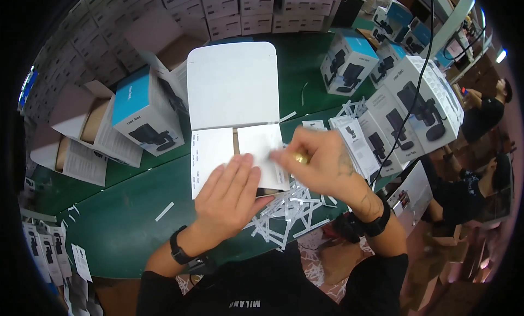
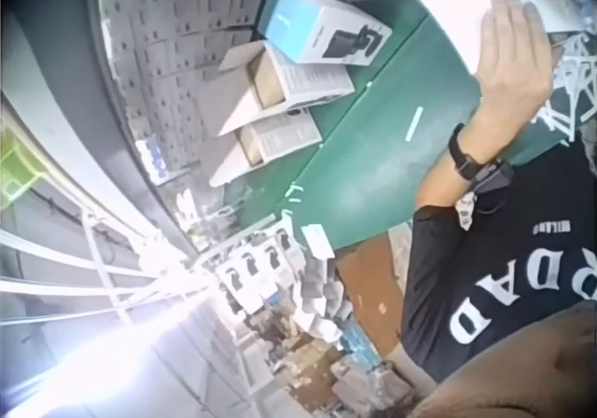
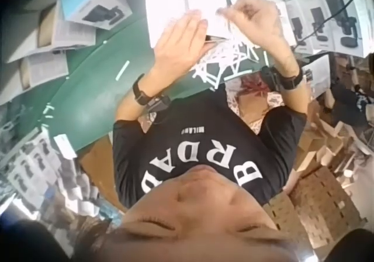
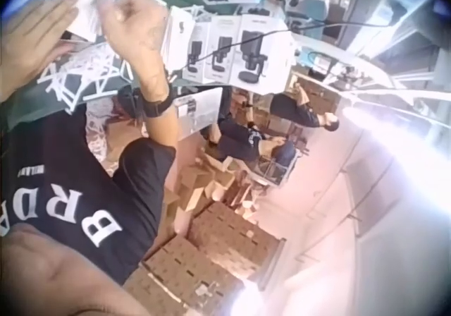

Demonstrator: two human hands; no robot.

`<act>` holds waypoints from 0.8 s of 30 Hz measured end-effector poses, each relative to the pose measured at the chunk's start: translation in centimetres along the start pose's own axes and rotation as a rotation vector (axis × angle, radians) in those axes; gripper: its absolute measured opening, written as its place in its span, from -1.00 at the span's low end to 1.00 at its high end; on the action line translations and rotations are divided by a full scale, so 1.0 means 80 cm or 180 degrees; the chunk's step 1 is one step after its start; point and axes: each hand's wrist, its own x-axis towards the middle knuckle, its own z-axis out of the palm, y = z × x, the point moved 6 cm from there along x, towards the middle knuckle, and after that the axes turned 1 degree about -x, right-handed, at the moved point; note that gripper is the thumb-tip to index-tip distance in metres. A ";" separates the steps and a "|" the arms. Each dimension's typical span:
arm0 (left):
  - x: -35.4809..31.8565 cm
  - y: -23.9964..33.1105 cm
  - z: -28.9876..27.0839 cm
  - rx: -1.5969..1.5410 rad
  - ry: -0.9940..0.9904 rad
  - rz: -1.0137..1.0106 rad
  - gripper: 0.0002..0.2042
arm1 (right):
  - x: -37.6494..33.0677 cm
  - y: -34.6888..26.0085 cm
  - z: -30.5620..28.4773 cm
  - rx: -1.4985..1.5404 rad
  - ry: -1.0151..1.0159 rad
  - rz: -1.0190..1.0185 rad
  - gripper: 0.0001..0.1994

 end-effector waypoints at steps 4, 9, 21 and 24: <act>-0.001 0.013 0.003 -0.0192 0.0835 0.0297 -0.69 | 0.042 -0.020 0.000 0.1570 0.0799 0.0285 -0.72; 0.004 0.025 0.007 -0.0131 0.1242 0.0349 -0.80 | 0.090 -0.064 0.048 -0.0542 0.0601 -0.0617 -0.70; -0.010 0.017 0.006 -0.0352 0.1356 0.0235 -0.87 | 0.098 -0.122 0.075 -0.0475 -0.0338 -0.0761 -0.61; 0.004 0.022 -0.001 -0.0146 0.1340 0.0282 -0.83 | 0.121 -0.050 0.003 0.1219 0.1397 -0.0529 -0.69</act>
